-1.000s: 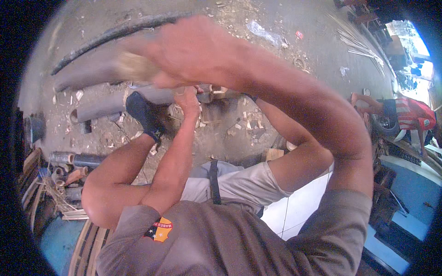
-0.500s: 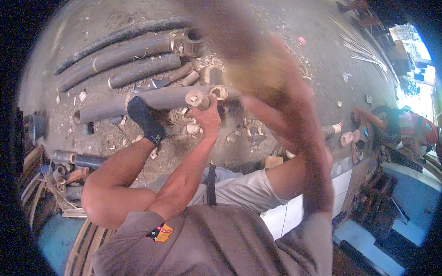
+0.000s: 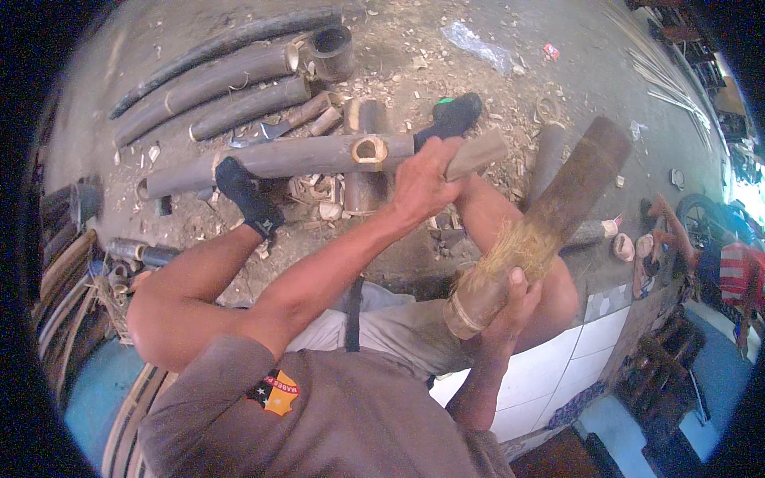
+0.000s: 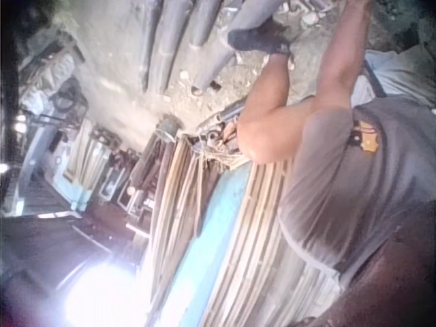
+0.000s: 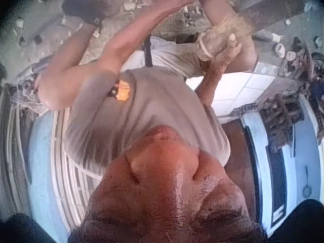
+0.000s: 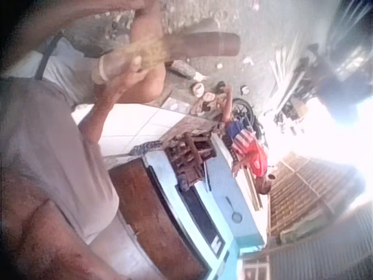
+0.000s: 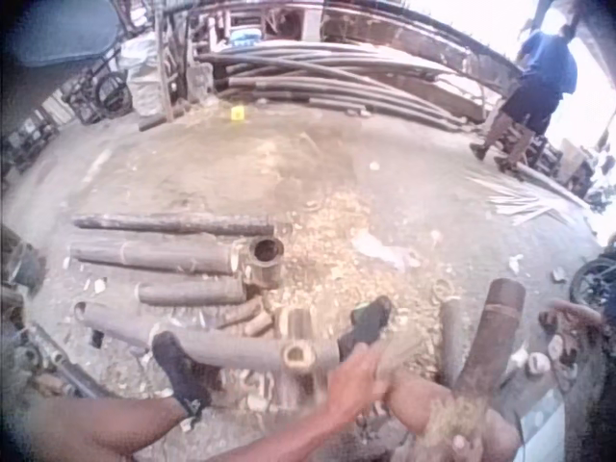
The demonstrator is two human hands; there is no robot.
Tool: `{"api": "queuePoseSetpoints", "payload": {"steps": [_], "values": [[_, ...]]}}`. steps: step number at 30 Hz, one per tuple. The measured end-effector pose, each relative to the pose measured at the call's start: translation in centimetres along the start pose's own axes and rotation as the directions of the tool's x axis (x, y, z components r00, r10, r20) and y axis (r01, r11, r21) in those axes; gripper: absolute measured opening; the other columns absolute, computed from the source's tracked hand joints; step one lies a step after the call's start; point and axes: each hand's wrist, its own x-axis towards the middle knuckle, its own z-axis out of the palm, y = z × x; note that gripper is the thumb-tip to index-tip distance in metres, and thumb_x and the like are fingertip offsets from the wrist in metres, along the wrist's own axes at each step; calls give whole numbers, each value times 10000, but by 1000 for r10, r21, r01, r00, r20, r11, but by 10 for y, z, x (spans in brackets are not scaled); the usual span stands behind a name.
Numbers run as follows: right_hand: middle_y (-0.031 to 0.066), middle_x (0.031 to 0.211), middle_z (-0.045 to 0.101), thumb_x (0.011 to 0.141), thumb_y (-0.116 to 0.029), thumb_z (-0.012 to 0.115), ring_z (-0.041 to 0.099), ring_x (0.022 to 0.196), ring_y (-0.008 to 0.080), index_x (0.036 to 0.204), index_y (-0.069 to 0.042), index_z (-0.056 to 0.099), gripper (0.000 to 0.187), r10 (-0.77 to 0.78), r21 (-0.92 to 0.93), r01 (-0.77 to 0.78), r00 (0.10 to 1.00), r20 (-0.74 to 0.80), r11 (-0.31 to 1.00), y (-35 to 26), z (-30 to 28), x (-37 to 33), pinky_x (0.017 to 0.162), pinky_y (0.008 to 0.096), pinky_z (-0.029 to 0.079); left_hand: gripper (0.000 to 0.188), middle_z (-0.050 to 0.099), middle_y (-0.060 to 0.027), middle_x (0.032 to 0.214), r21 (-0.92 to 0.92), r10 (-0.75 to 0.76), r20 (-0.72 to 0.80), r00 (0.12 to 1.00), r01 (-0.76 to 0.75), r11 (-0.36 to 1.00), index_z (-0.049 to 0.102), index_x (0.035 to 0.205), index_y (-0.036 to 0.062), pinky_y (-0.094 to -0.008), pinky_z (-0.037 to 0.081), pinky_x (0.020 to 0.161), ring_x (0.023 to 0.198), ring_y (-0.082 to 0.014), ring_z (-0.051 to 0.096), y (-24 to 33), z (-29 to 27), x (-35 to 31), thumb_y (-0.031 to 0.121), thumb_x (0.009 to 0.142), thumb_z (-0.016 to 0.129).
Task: The person sits on the floor and uses a wooden mallet to repeatedly strike a small bamboo piece held against a larger bamboo segment. The person adjusts the bamboo piece and continues striking it to shape or hollow the end.
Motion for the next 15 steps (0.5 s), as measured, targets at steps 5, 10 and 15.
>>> {"api": "queuePoseSetpoints", "payload": {"steps": [5, 10, 15], "values": [[199, 1268, 627, 932, -303, 670, 656, 1090, 295, 1460, 50, 446, 674, -89, -211, 86, 996, -8, 974, 11, -27, 15, 952, 403, 539, 397, 624, -110, 968, 83, 56, 80, 995, -63, 995, 641, 1113, 163, -524, 549, 750, 921, -388, 675, -21, 16, 1, 224, 751, 793], [187, 1327, 585, 933, -346, 645, 597, 1176, 319, 1495, 19, 426, 705, -150, -281, 131, 988, -47, 951, 2, -14, 11, 976, 445, 516, 363, 649, -124, 976, 51, 50, -8, 999, -49, 997, 654, 1060, 128, -495, 549, 767, 942, -386, 676, -39, 18, 10, 214, 744, 809], [166, 1372, 556, 901, -257, 712, 534, 1272, 319, 1533, 15, 409, 752, -383, -522, 331, 924, 10, 786, -2, -5, 17, 1068, 436, 449, 337, 662, -141, 972, 0, 35, 8, 999, -35, 999, 658, 1027, 109, -477, 539, 779, 932, -392, 669, -51, 16, 13, 214, 746, 810]]}}
